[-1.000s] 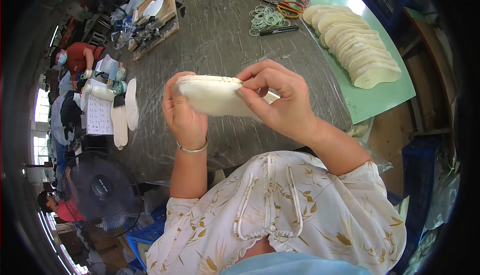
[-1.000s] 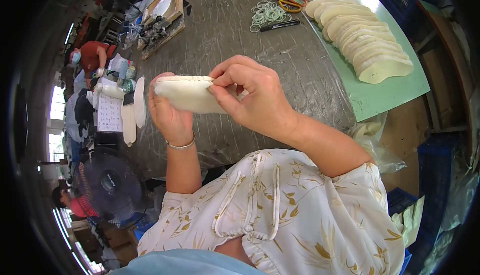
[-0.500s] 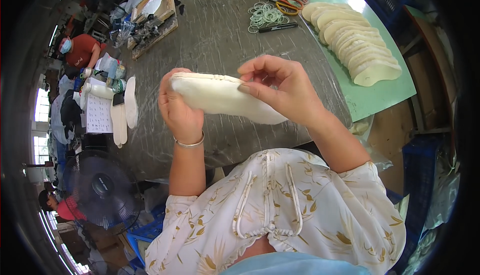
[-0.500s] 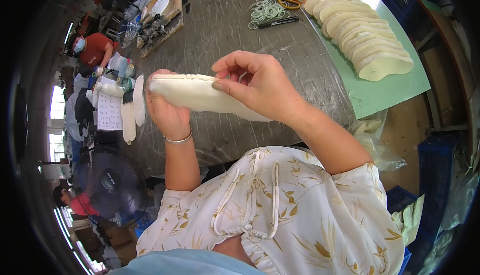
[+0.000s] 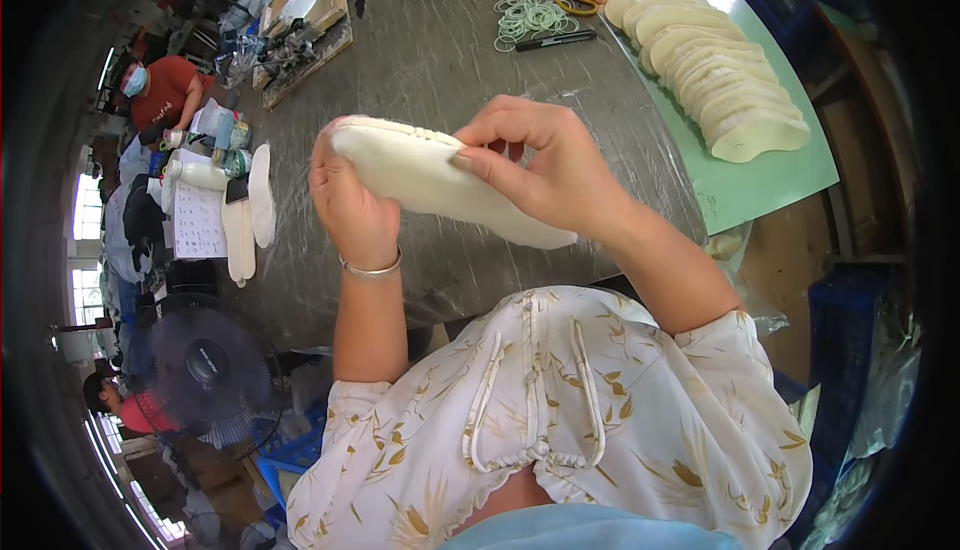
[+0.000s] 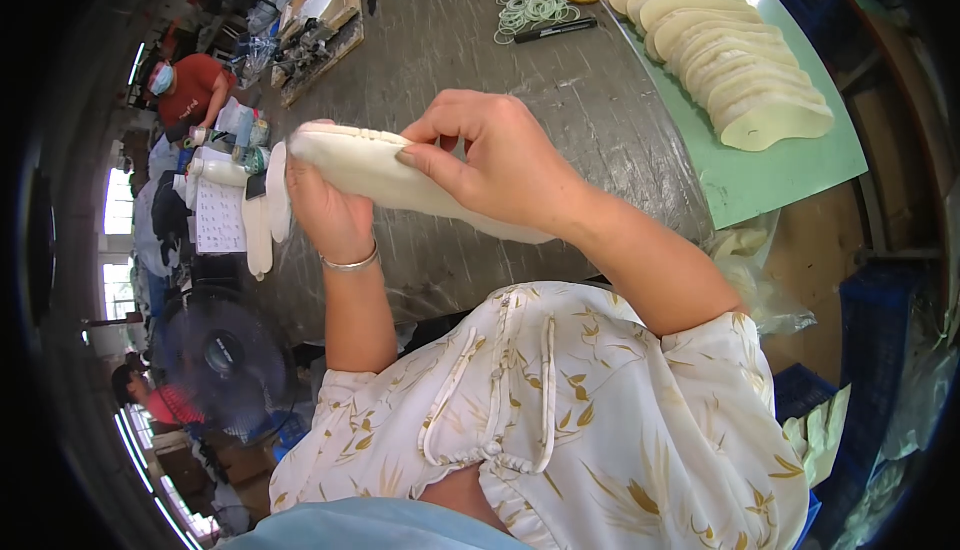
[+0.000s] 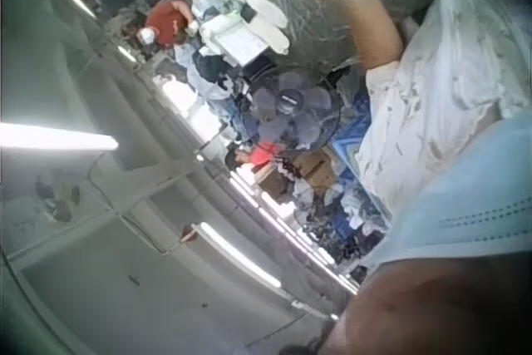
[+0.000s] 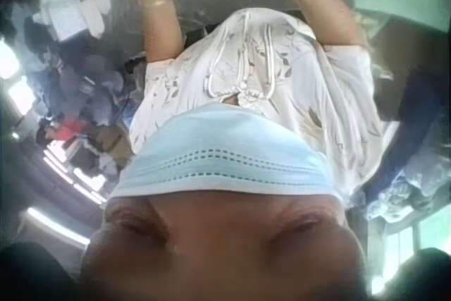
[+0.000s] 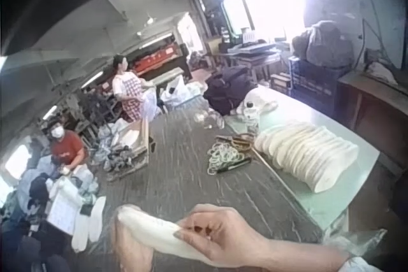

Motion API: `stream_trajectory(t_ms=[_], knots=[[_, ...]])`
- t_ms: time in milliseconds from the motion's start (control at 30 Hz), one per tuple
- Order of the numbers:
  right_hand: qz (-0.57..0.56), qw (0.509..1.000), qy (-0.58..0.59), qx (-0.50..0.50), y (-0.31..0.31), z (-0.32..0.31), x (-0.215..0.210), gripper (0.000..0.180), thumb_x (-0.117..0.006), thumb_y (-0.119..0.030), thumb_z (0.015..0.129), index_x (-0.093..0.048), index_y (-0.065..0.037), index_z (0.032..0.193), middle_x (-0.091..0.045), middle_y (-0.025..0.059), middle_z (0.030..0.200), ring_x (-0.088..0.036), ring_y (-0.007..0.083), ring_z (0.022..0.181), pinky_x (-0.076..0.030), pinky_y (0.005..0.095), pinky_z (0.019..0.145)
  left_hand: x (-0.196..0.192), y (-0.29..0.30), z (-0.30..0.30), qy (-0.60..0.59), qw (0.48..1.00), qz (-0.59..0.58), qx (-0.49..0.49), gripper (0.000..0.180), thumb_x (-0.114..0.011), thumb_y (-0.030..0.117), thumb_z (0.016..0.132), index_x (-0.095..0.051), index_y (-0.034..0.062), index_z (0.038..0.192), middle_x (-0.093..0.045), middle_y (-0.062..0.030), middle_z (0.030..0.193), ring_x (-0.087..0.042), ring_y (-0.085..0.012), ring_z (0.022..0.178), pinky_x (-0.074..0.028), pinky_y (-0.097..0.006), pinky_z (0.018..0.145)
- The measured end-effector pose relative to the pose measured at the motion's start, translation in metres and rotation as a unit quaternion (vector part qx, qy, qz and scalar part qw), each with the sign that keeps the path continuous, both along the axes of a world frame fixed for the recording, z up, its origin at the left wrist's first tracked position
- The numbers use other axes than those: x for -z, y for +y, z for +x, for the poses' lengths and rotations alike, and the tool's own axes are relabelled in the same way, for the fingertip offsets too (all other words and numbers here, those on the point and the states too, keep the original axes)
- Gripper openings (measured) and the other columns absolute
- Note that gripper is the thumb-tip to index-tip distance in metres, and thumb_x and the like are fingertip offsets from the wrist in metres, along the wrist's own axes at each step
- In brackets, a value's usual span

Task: The worker fits fabric covers over foam shoe insoles and trims the excess material with scissors.

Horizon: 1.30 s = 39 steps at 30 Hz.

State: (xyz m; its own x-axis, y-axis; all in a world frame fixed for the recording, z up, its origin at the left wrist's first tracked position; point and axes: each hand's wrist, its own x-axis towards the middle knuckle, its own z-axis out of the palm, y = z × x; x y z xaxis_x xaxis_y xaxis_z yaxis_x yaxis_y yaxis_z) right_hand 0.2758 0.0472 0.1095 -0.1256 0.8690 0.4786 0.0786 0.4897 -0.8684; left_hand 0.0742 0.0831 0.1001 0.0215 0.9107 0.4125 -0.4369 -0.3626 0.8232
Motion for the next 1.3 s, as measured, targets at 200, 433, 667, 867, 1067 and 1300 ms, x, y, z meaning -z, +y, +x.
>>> stream_trajectory(t_ms=[200, 433, 667, 867, 1067, 1300], knots=[[-0.075, 0.997, 0.013, -0.007, 0.020, 0.004, 0.004, 0.019, -0.067, -0.015, 0.083, -0.071, 0.002, 0.092, -0.069, 0.0133, 0.080, -0.064, 0.0175, 0.069, -0.050, 0.0294, 0.063, -0.005, 0.011, 0.006, 0.060, 0.998, -0.033, -0.013, 0.037, -0.044, 0.032, 0.101, -0.054, -0.0009, 0.114, -0.062, -0.0109, 0.107, -0.061, -0.0189, 0.097, -0.050, -0.033, 0.085], [-0.067, 0.993, 0.094, 0.019, 0.019, 0.002, 0.022, 0.017, -0.065, -0.011, 0.086, -0.069, 0.002, 0.096, -0.067, 0.0067, 0.082, -0.058, 0.0079, 0.069, -0.048, 0.0247, 0.061, 0.024, 0.013, -0.005, 0.034, 0.995, -0.042, 0.080, 0.055, -0.047, 0.043, 0.097, -0.044, 0.0003, 0.131, -0.054, -0.0113, 0.129, -0.053, -0.0239, 0.117, -0.042, -0.039, 0.100], [0.045, 0.998, 0.010, 0.034, 0.006, 0.004, 0.009, 0.018, -0.067, -0.007, 0.082, -0.070, -0.002, 0.098, -0.067, 0.0080, 0.088, -0.061, 0.0152, 0.073, -0.048, 0.0262, 0.061, 0.026, 0.012, -0.010, -0.013, 0.990, -0.081, 0.119, 0.028, -0.069, 0.011, 0.086, -0.063, 0.0031, 0.112, -0.066, -0.0058, 0.110, -0.061, -0.0174, 0.105, -0.045, -0.034, 0.095], [0.151, 0.987, -0.037, 0.046, 0.012, 0.016, -0.021, 0.045, -0.075, -0.019, 0.075, -0.061, -0.004, 0.116, -0.064, 0.0058, 0.089, -0.058, 0.0175, 0.081, -0.046, 0.0291, 0.065, 0.015, 0.011, -0.004, 0.054, 0.993, -0.050, 0.093, 0.025, -0.068, 0.007, 0.086, -0.063, 0.0028, 0.110, -0.067, -0.0047, 0.107, -0.062, -0.0139, 0.099, -0.048, -0.030, 0.089], [-0.006, 1.000, 0.006, 0.005, 0.015, 0.017, -0.019, 0.019, -0.065, -0.006, 0.086, -0.067, 0.000, 0.104, -0.070, 0.0075, 0.090, -0.064, 0.0119, 0.080, -0.051, 0.0259, 0.071, -0.007, 0.000, -0.010, 0.335, 0.942, 0.032, -0.004, 0.035, -0.075, 0.014, 0.081, -0.062, 0.0004, 0.110, -0.066, -0.0037, 0.101, -0.061, -0.0118, 0.093, -0.048, -0.026, 0.083], [-0.060, 0.984, 0.168, 0.012, 0.013, 0.035, 0.047, 0.021, -0.064, -0.004, 0.088, -0.065, 0.002, 0.109, -0.067, 0.0042, 0.097, -0.059, 0.0080, 0.085, -0.047, 0.0216, 0.076, 0.000, -0.011, -0.034, 0.406, 0.913, 0.023, -0.017, 0.052, -0.080, 0.010, 0.071, -0.060, 0.0031, 0.118, -0.065, -0.0058, 0.101, -0.061, -0.0140, 0.092, -0.049, -0.027, 0.083]])
